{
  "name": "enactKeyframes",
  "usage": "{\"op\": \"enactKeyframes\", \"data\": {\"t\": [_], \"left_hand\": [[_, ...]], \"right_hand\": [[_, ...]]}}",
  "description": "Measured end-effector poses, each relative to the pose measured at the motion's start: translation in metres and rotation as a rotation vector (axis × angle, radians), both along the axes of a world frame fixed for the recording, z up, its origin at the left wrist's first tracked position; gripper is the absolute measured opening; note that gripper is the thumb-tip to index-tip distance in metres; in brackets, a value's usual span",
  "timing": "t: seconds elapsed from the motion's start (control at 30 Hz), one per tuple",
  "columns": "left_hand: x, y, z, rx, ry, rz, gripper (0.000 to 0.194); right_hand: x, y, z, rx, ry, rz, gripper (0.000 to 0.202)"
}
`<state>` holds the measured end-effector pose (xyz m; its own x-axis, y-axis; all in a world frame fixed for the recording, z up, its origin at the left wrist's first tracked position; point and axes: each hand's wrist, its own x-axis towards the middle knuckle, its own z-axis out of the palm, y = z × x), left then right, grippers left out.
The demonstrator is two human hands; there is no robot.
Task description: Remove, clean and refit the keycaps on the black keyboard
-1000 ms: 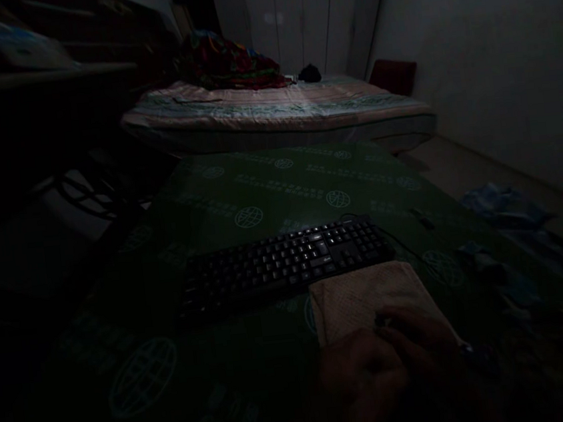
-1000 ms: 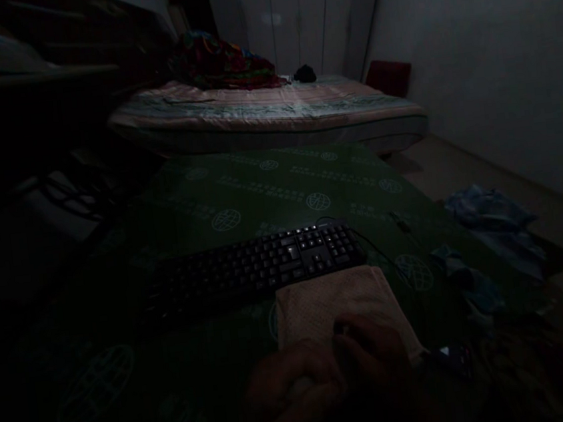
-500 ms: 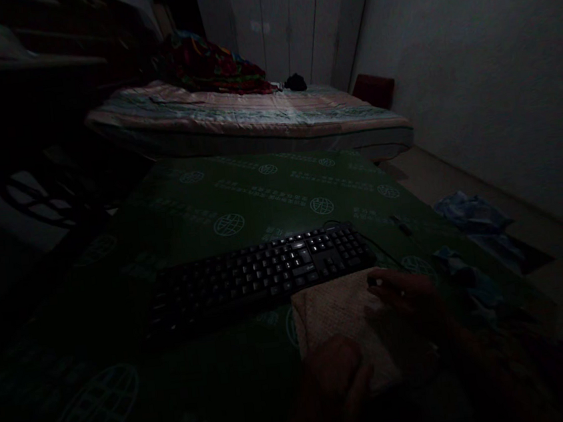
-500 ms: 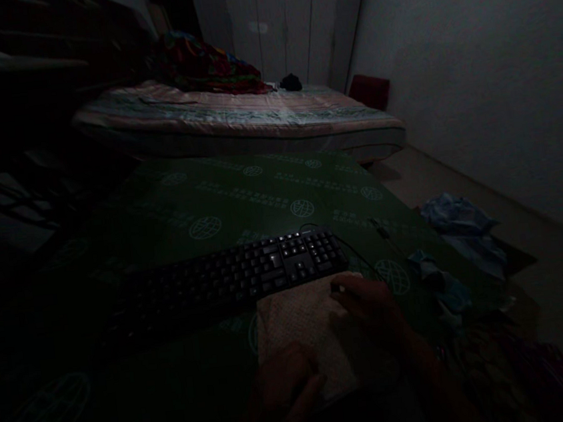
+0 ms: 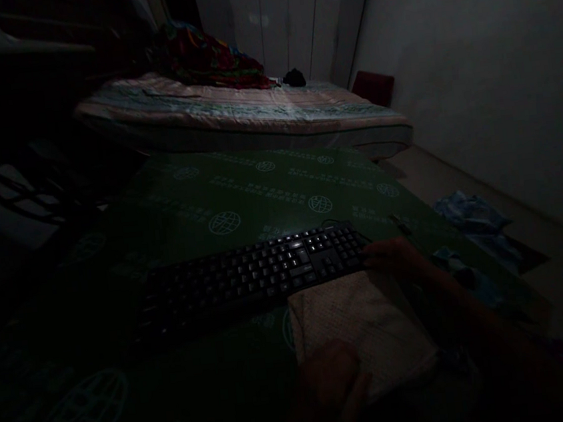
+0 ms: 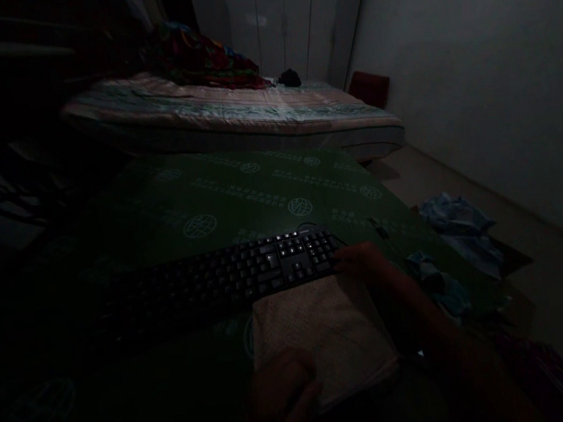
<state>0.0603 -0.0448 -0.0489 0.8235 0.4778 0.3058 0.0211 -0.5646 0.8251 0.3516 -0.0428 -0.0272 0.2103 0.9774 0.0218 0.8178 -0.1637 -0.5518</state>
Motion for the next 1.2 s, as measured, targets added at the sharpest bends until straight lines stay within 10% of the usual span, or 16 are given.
{"op": "enactKeyframes", "data": {"t": [1.2], "left_hand": [[-0.004, 0.003, -0.004, -0.015, 0.078, -0.030, 0.032]], "right_hand": [[-0.002, -0.003, -0.015, 0.126, 0.230, -0.059, 0.023]]}}
